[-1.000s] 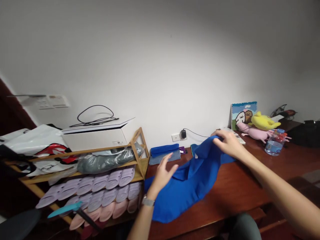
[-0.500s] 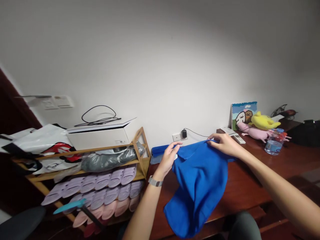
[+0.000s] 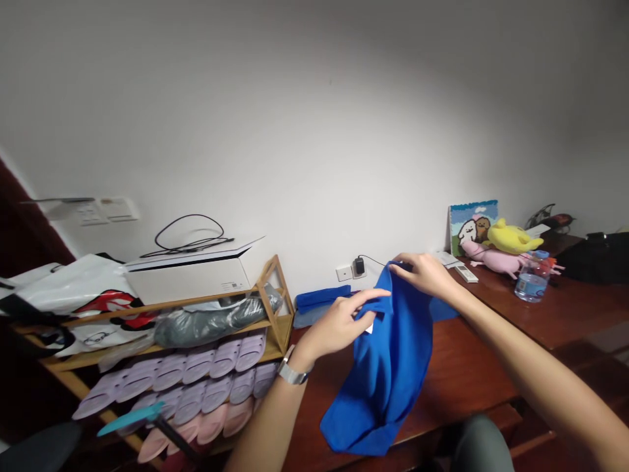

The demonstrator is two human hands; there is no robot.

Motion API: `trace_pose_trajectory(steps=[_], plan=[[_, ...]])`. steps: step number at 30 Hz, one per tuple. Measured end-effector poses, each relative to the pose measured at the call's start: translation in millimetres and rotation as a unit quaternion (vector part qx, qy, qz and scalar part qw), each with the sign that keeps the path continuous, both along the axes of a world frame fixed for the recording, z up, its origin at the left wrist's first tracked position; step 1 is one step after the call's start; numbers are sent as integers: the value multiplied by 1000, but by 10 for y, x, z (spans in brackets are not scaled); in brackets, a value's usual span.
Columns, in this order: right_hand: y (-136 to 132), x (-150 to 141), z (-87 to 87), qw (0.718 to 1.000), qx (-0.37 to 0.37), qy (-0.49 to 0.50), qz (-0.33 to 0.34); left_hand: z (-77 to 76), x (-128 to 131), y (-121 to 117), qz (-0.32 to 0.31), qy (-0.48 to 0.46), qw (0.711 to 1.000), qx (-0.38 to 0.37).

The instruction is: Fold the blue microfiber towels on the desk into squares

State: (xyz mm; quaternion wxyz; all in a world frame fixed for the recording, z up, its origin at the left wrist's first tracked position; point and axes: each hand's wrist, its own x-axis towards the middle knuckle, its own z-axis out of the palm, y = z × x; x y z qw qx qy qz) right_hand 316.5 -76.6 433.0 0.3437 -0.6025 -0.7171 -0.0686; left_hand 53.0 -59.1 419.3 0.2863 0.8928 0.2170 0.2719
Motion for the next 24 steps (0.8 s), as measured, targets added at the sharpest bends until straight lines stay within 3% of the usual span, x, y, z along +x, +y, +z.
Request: trace_pose_trajectory(steps=[4,6,9,11,15,19,22,24], plan=[[176,-189,64,997,18,12,72,202,160,-160,39,-2,998,46],[239,-226,65,994,29,23,105,256,156,-161,88,-4,993,74],[235,-210,68,994,37,31,101,299,-8,-59,198,1,971,138],[175,-193,84,995,30,33,91,312,-164,52,235,-19,956,176],[28,-296,136,992,10,29,121,317,-267,181,217,-73,955,188],[-36,-542,197,983,30,47,178,344,30,65,148,-58,970,184],[-41,-617,252,972,53,119,195,412,231,-21,103,-80,975,178],[-40,-571,259,951,14,208,228,469,263,-29,90,-64,981,159]])
